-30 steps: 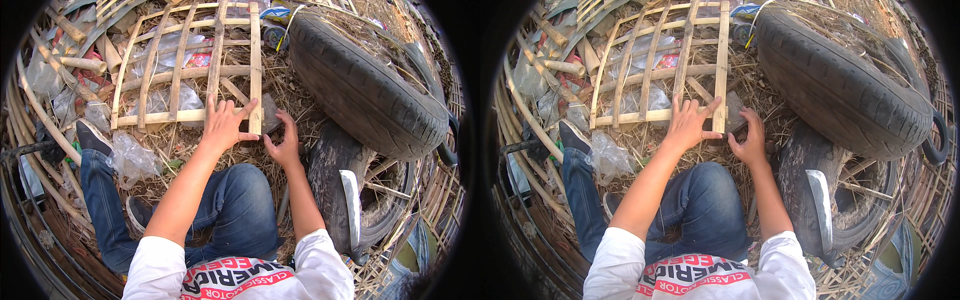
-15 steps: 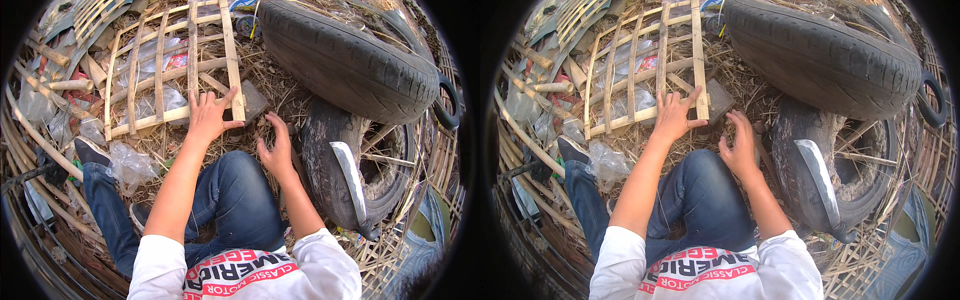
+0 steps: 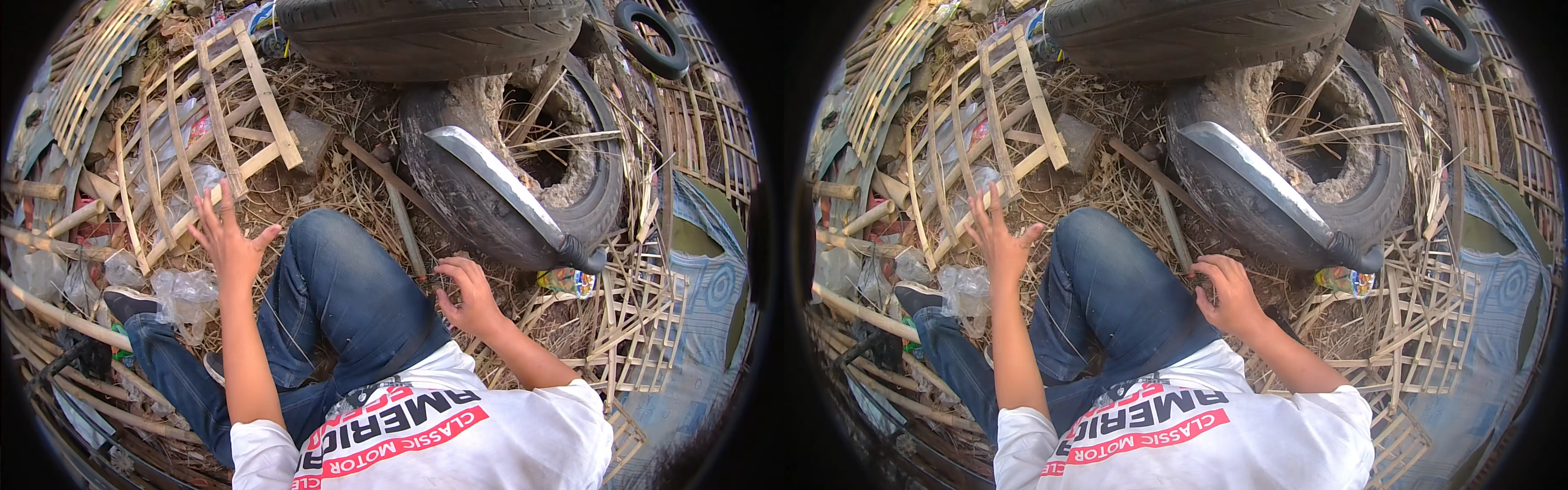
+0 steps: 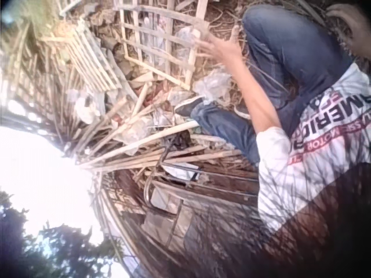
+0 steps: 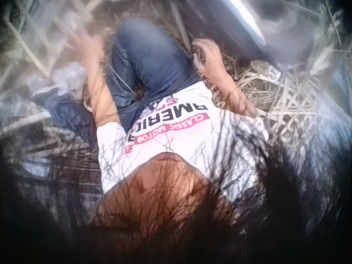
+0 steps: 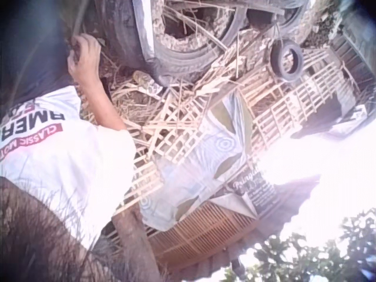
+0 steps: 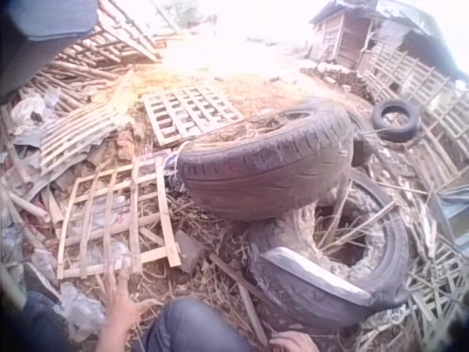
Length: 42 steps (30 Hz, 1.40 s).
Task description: The person constructs a wooden grid by hand-placing bamboo strips across a frame and securing them with nails using a hammer.
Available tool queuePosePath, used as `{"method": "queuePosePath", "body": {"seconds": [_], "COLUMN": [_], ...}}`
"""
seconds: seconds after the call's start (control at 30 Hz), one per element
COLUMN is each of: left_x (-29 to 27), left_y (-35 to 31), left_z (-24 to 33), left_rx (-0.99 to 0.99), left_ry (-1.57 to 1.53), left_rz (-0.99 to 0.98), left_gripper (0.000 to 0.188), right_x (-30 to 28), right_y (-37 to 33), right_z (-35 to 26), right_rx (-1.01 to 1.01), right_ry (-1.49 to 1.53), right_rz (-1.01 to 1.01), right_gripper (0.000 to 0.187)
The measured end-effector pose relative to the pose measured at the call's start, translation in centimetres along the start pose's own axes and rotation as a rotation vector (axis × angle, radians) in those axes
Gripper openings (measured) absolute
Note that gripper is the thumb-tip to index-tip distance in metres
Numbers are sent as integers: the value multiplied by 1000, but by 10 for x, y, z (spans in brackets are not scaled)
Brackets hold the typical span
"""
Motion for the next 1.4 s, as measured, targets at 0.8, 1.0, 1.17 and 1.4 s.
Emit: {"method": "queuePosePath", "body": {"seconds": [0.8, 1.0, 1.17, 1.4], "left_x": [-148, -150, -135, -133], "left_y": [-211, -231, -221, -203], "left_z": [-145, -163, -173, -143], "left_rx": [-541, -583, -510, -521], "left_ry": [-41, 8, -10, -101], "left_rz": [376, 344, 346, 339], "left_gripper": [90, 88, 87, 88], "right_x": [52, -70, -178, -192], "right_y": [-71, -40, -13, -23], "right_z": [161, 29, 35, 107], "right_rx": [350, -144, -168, -45], "right_ry": [-438, -263, -923, -861], "right_rz": [168, 424, 533, 338], "right_gripper": [17, 18, 46, 56]}}
Point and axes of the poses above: each hand's wrist, its own y-axis towards the middle knuckle, its own x-axis out of the palm, z = x × y, the point moved 9 cm from there along y, towards the middle knuckle, and after that the axes turned 10 degrees about z, right-handed, at the moved point
